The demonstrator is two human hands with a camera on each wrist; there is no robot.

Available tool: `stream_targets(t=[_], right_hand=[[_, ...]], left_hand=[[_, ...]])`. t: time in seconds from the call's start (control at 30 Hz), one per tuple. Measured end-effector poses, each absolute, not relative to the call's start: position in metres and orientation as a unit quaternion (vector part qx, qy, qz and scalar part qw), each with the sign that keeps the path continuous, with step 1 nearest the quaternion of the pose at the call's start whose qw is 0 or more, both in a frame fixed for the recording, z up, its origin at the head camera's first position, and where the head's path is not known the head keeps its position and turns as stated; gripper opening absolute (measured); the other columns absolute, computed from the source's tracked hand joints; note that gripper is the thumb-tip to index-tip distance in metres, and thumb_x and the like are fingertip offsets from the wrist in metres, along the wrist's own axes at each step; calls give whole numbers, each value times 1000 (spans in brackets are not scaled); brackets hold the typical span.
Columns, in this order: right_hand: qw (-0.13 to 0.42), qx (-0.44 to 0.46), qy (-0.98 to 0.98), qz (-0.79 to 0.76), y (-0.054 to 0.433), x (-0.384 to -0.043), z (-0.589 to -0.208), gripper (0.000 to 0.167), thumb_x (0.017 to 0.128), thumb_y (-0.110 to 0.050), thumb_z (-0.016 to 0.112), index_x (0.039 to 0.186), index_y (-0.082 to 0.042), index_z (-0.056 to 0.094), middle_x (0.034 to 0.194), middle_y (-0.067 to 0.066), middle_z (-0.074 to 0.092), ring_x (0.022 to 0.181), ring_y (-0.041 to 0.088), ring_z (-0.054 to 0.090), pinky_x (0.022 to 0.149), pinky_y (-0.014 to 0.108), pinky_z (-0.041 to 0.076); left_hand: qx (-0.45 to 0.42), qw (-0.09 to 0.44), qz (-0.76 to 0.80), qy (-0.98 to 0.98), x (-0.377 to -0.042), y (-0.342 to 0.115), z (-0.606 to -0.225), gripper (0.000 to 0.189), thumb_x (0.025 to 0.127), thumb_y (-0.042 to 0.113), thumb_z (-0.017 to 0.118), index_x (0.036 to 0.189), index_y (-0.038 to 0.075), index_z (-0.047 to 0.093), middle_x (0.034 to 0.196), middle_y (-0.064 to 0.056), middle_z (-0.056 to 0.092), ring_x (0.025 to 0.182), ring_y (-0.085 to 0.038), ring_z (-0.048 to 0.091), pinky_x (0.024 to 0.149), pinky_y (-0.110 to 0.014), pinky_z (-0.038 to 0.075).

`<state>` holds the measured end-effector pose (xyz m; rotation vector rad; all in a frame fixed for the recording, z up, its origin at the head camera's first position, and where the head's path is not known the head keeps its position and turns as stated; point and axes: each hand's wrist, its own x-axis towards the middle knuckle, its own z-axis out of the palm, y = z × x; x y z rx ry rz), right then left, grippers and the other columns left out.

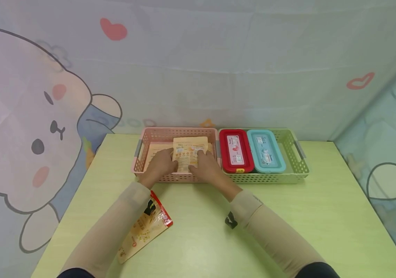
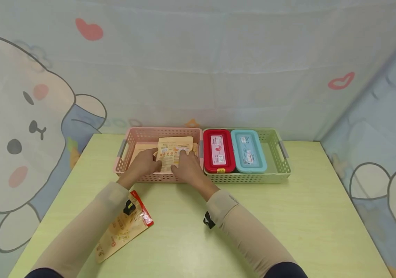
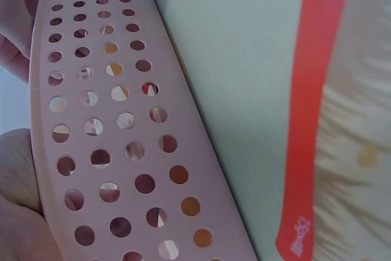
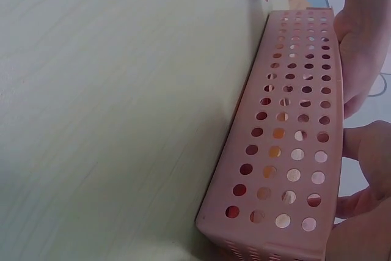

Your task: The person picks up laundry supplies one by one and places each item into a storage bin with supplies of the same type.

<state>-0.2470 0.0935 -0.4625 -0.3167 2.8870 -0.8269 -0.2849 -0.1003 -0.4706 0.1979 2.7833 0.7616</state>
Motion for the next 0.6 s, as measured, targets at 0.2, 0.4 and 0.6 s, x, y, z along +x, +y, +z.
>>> stream_targets(t=[0.2,0.4,0.6], right_hand=[[53,-112,952,-280,93,-247,-464,62,101,-30,73,146,7,51,147,25,55,137,38,55,111,51,48],[54,-116,950,-285,93,-248,-464,63,101,-29,74,147,6,51,146,25,57,134,39,58,111,50,49],[53,-114,948,-292,93,-247,-463,63,100,-30,75,145,7,52,139,23,62,126,37,63,106,48,53]], left_hand=[[81,138,256,953,-284,-100,-471,67,100,16,58,163,3,39,81,-9,65,48,-8,32,46,-27,31],[87,125,260,953,-283,-100,-473,57,103,16,56,156,-2,47,60,0,50,46,-9,33,44,-27,30],[86,121,273,951,-281,-100,-473,54,103,16,54,154,-2,50,58,-2,55,45,-9,36,43,-27,30]])
